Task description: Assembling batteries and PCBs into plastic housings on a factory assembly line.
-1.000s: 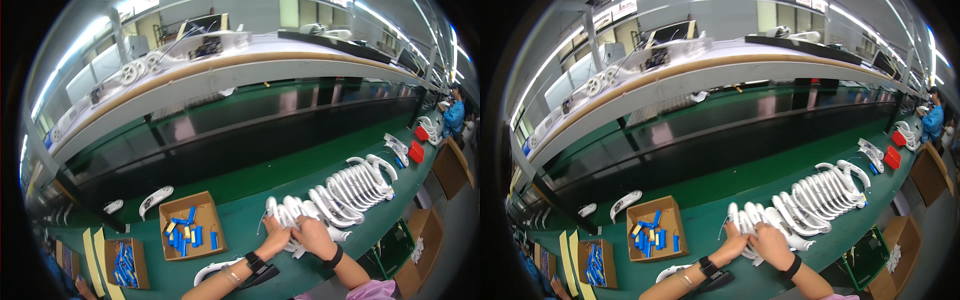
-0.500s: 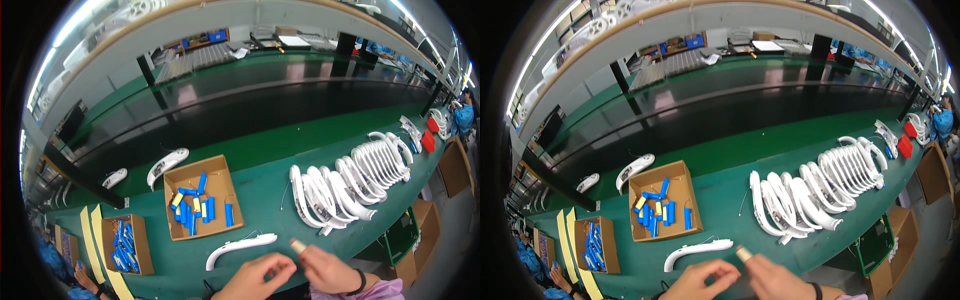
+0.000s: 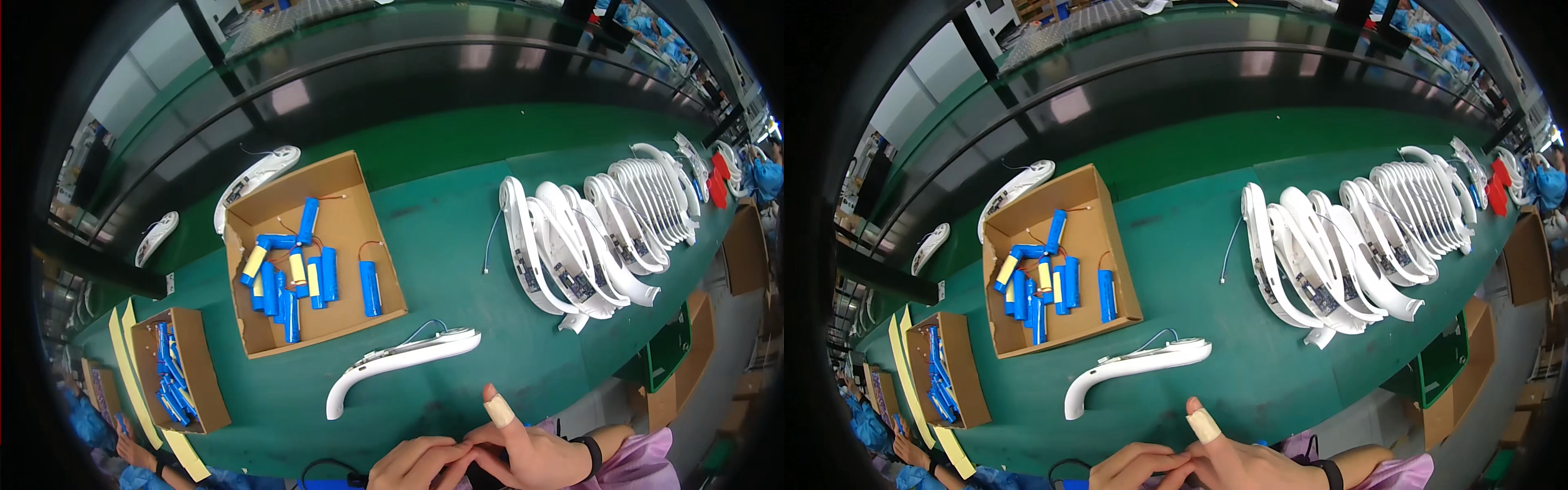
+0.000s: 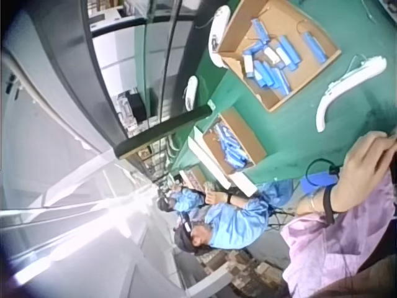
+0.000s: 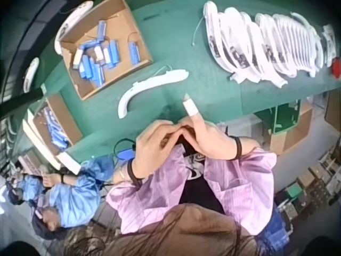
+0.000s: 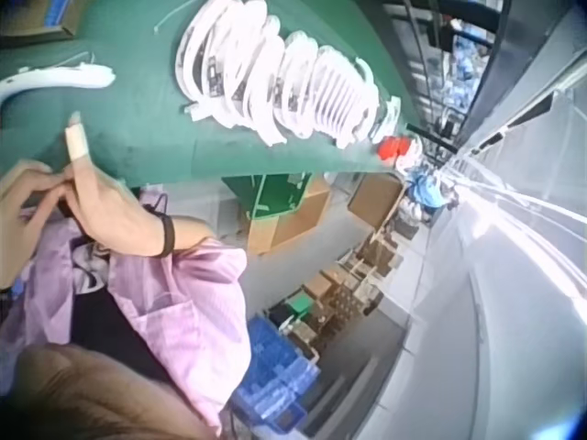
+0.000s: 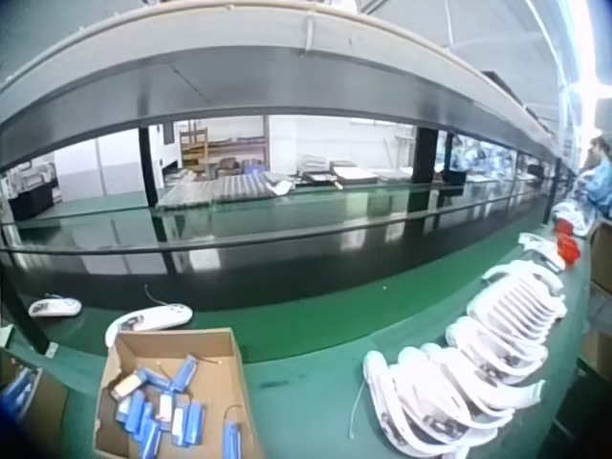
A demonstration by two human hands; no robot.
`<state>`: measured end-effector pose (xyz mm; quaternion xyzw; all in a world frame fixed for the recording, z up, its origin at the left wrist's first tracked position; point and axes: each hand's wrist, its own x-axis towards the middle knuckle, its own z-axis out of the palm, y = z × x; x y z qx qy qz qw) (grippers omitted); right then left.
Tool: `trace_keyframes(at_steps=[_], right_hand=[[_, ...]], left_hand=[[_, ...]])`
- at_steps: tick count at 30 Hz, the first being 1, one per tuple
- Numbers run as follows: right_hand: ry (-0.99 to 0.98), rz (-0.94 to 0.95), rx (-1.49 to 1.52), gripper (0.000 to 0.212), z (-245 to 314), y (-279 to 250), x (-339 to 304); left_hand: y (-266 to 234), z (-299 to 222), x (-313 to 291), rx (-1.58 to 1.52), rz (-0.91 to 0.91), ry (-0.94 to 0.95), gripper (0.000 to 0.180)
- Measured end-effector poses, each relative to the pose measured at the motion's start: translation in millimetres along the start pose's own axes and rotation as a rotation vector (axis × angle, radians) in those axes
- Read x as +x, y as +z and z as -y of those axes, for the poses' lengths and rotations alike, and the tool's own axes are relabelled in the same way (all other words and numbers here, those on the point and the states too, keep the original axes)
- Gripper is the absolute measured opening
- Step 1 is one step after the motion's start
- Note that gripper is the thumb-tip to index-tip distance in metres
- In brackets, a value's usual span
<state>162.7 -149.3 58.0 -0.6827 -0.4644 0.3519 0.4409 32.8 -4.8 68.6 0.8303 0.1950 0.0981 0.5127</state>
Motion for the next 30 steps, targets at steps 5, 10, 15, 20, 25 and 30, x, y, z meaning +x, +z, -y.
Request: trace_keyframes(at_steps=[5, 10, 15, 20, 25, 30], right_hand=[[-0.109, -0.083, -0.055, 0.079, -4, 0, 8], [-0.124, -0.093, 0.102, 0.056, -15, -8, 19], [0.023, -0.057, 0.139, 0.03, -21, -14, 23], [-0.036, -0.204, 0.02, 0.014, -22, -23, 39], [-0.026, -0.31, -0.055, 0.013, -22, -20, 38], [-0.156, -0.184, -0.246, 0.014, -31, -13, 47]], left_hand=[[-2, -3, 4, -0.109, 0.002, -0.205, 0.013], [-5, 8, 4, -0.325, 0.01, -0.246, 0.017], [-14, 11, 22, 0.172, -0.176, 0.06, 0.026], [-17, 26, 43, 0.733, -0.152, -0.034, 0.042], [-17, 38, 24, 0.707, -0.053, 0.142, 0.025], [-12, 39, 21, 0.421, 0.052, 0.083, 0.031]])
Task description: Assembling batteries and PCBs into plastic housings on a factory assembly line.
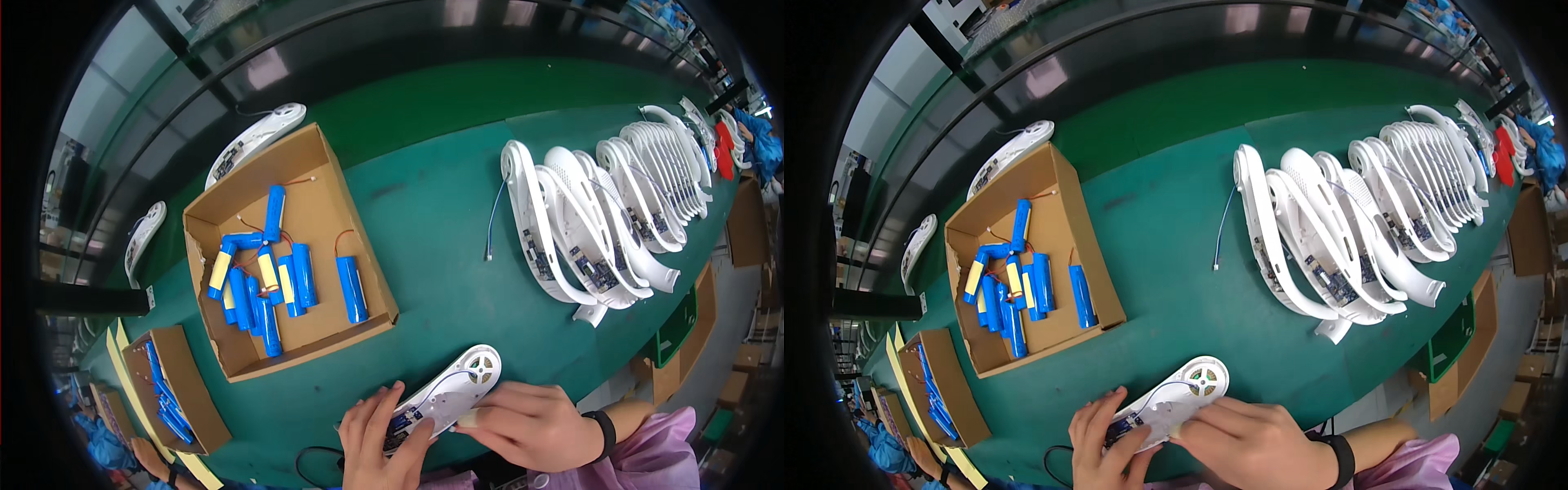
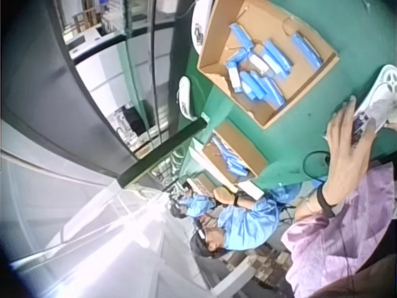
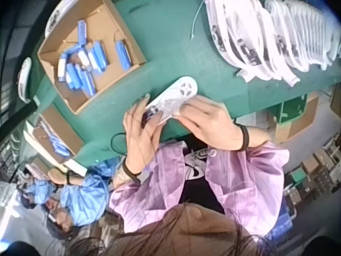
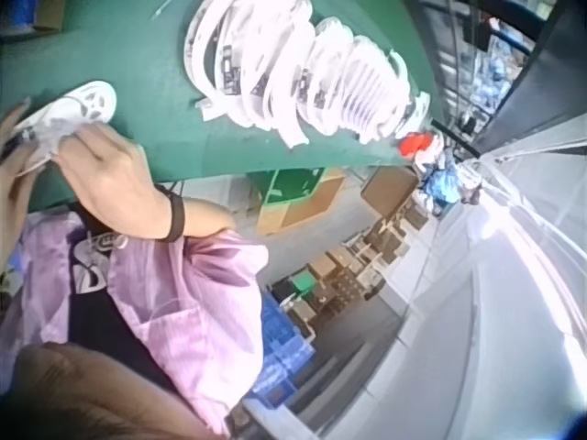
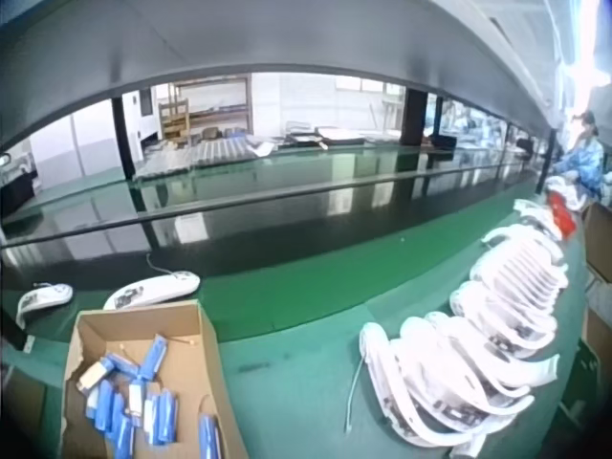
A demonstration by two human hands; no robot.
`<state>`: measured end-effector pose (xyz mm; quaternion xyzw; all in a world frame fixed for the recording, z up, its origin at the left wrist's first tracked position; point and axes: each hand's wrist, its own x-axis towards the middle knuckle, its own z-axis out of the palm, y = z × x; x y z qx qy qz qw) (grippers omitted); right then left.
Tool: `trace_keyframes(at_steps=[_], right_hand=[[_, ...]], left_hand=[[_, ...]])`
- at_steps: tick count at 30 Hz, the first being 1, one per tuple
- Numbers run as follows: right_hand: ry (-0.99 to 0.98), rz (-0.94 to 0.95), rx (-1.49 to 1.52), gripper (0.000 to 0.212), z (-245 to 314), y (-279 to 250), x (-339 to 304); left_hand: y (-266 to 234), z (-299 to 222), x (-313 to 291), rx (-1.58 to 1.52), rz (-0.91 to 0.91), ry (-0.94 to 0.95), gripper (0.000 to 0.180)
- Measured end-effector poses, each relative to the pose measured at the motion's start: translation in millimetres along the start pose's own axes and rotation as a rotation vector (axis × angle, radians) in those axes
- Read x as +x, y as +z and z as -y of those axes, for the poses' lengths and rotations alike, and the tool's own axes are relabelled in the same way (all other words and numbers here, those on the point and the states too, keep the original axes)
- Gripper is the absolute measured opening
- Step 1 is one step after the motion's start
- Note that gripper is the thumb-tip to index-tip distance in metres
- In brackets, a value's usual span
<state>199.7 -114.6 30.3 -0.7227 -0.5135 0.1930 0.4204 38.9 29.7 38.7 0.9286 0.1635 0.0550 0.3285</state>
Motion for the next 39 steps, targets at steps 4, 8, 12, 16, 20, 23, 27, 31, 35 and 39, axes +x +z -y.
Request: trace_keyframes(at_steps=[4, 8, 12, 16, 20, 23, 27, 31, 35, 39], right_hand=[[-0.157, 0.038, -0.227, 0.02, 0, 12, 11], [-0.19, 0.103, -0.246, 0.022, -3, 18, 15], [-0.206, 0.137, -0.276, 0.024, 6, 12, 13], [-0.195, 0.106, -0.269, 0.025, 6, 18, 11], [-0.173, 0.098, -0.236, 0.026, 8, 20, 8], [-0.203, 0.142, -0.269, 0.026, 6, 19, 7], [-0.135, 0.062, -0.043, 0.023, -10, 31, 3], [-0.086, 0.104, 0.049, 0.024, -10, 23, 8], [-0.096, 0.101, 0.037, 0.027, -4, 15, 7], [-0.214, 0.078, -0.116, 0.053, -7, -5, 6]], left_hand=[[6, 5, -8, -0.13, -0.016, -0.078, 0.043], [4, 10, -8, -0.179, 0.01, -0.11, 0.056], [5, 14, -10, -0.155, -0.001, -0.053, 0.062], [6, 19, -12, -0.132, -0.034, 0.033, 0.064], [7, 20, -12, -0.114, -0.035, 0.053, 0.06], [3, 21, -11, -0.053, -0.018, 0.117, 0.053], [-5, 20, -6, -0.048, 0.06, 0.069, 0.048], [-16, 23, 7, 0.059, 0.149, 0.152, 0.035], [-18, 20, 15, 0.121, 0.344, 0.079, 0.023], [-11, 27, 15, 0.117, 0.31, 0.186, 0.021]])
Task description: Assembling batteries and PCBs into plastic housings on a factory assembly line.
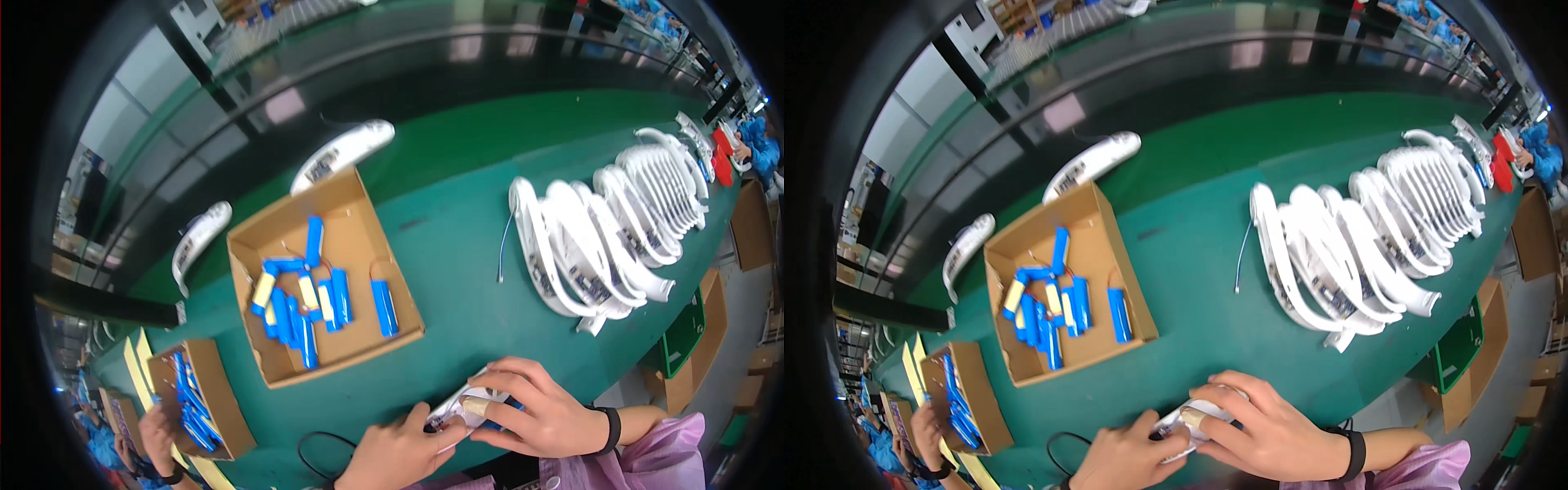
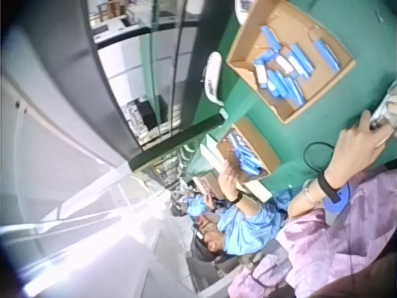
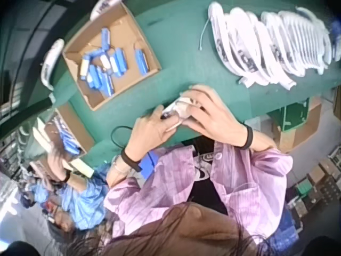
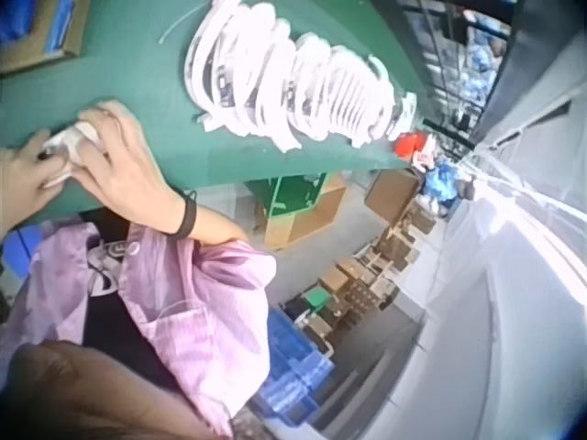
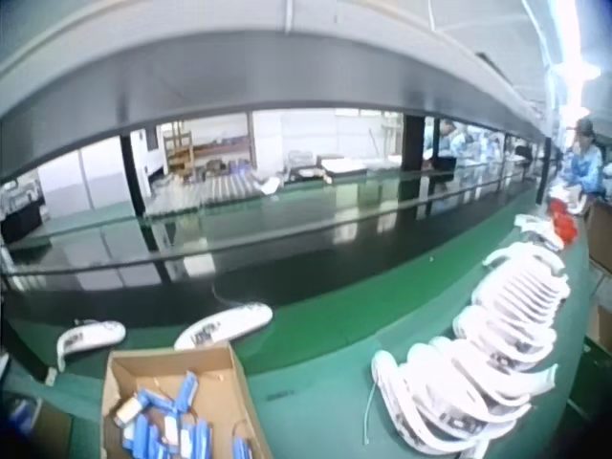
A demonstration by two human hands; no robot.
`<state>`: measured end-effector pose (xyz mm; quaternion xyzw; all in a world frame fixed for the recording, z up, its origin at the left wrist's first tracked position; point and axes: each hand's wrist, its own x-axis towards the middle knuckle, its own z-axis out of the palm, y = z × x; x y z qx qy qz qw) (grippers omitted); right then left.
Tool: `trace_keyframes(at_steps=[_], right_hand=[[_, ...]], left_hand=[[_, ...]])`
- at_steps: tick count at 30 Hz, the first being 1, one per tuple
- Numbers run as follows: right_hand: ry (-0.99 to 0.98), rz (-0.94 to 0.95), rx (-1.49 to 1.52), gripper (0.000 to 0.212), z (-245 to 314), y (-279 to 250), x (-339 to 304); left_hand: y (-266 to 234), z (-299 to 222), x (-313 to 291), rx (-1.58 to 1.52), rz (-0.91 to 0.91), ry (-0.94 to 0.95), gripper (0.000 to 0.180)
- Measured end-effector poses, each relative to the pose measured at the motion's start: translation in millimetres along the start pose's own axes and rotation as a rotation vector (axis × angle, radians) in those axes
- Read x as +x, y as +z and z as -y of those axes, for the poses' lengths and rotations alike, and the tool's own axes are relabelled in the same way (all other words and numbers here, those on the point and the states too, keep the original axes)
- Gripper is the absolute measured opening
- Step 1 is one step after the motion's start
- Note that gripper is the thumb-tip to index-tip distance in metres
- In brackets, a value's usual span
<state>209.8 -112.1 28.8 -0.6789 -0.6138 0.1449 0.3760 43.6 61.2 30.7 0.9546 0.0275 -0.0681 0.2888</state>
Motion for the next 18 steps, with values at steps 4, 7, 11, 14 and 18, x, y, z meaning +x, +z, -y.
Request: trace_keyframes(at_steps=[4, 7, 11, 14, 18], right_hand=[[0.008, 0.205, -0.097, 0.085, -5, -5, 5], [0.013, 0.318, -0.06, 0.087, -12, 8, 1], [-0.055, 0.219, -0.164, 0.073, -16, 13, -3], [-0.073, 0.087, -0.132, 0.057, -1, 5, -3], [-0.089, 0.082, -0.144, 0.056, -2, 11, -11]], left_hand=[[0, -2, -4, -0.004, 0.075, -0.022, 0.021], [-5, -11, -4, 0.037, 0.055, -0.029, 0.03], [-49, -23, 7, 0.006, -0.013, -0.076, 0.049], [-105, -18, 35, 0.015, -0.198, -0.027, 0.055], [-161, 23, 129, 0.168, -0.402, -0.055, 0.039]])
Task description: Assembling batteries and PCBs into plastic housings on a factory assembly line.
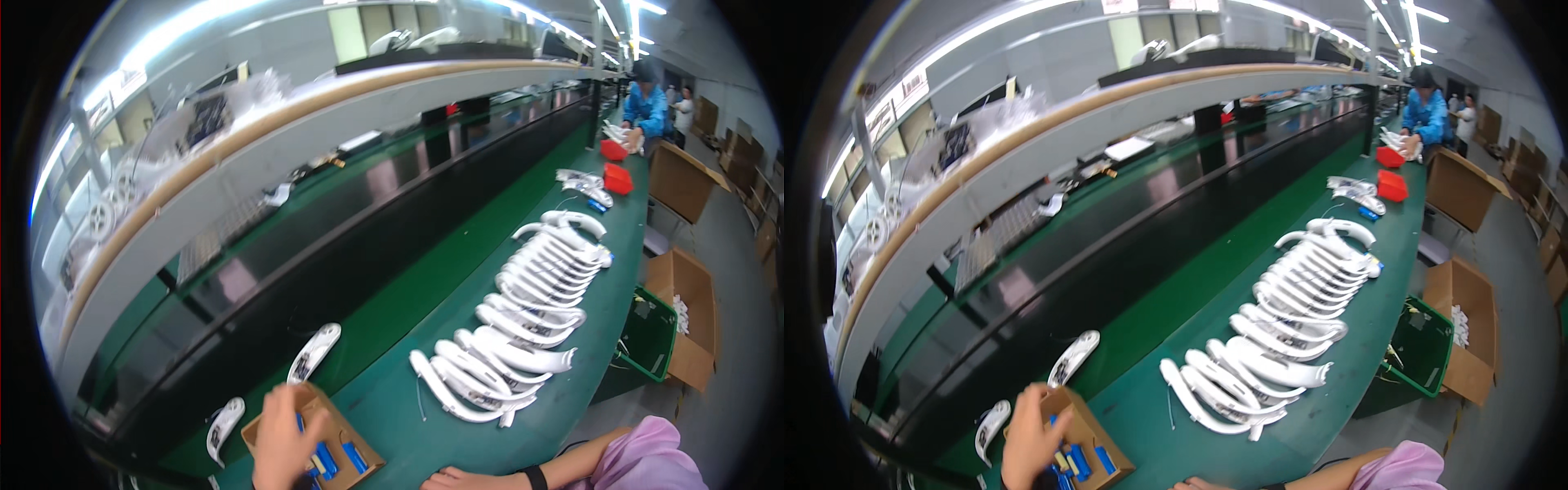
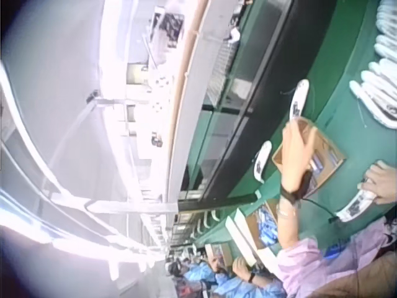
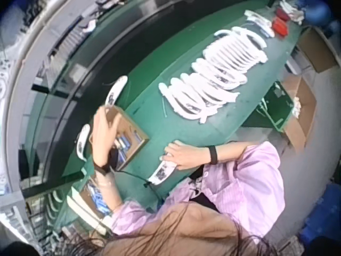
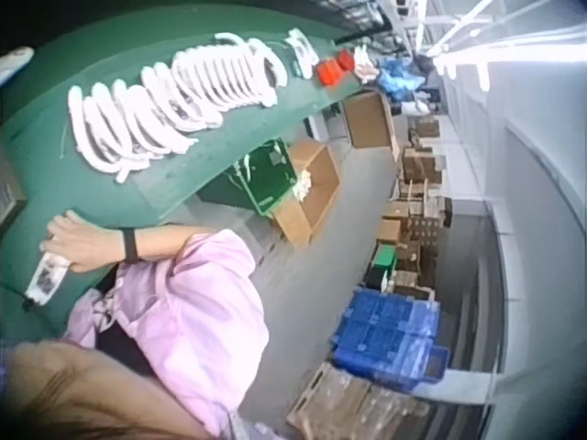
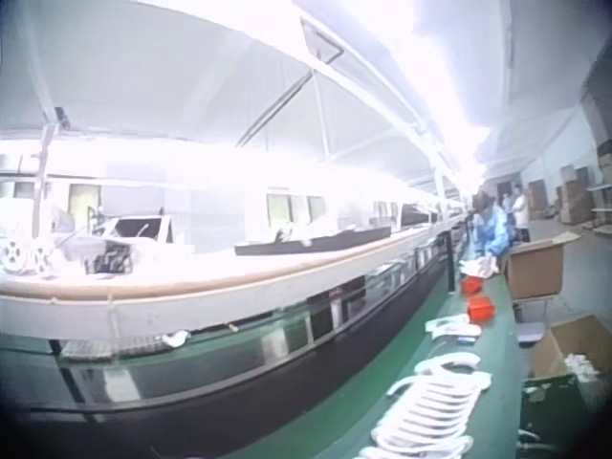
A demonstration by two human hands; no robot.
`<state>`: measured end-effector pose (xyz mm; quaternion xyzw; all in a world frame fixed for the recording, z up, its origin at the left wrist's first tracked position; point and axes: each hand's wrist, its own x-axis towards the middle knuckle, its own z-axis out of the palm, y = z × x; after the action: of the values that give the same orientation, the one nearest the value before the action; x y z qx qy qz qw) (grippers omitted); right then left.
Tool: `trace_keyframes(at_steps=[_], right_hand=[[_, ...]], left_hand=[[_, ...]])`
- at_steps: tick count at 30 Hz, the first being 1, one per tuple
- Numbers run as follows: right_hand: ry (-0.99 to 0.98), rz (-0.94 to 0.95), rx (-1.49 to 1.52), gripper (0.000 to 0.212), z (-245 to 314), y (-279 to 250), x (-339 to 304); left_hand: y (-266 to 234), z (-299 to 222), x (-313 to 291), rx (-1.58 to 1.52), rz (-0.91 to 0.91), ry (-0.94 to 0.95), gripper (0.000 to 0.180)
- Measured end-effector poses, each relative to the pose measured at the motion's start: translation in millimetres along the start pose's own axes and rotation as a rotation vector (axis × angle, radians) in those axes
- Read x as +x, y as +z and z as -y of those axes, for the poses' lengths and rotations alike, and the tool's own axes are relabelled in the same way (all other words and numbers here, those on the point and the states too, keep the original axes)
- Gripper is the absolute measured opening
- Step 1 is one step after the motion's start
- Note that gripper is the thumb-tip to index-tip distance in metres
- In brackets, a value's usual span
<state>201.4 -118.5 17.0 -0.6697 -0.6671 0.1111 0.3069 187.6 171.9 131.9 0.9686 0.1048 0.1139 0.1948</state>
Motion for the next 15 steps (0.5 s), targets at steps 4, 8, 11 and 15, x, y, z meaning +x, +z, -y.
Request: trace_keyframes(at_steps=[4, 8, 11, 15], right_hand=[[0.036, 0.021, 0.02, 0.047, 5, -1, -4], [0.023, 0.001, -0.003, 0.047, 0, 3, -12], [0.032, 0.016, 0.08, 0.049, -6, 4, -17], [0.02, 0.026, 0.082, 0.049, -11, 10, -13]], left_hand=[[56, 87, 113, 0.043, 0.094, -0.172, 0.086], [116, 149, 159, 0.072, 0.394, -0.245, 0.111], [116, 130, 163, 0.103, 0.361, -0.183, 0.099], [84, 102, 143, 0.098, 0.101, -0.107, 0.082]])
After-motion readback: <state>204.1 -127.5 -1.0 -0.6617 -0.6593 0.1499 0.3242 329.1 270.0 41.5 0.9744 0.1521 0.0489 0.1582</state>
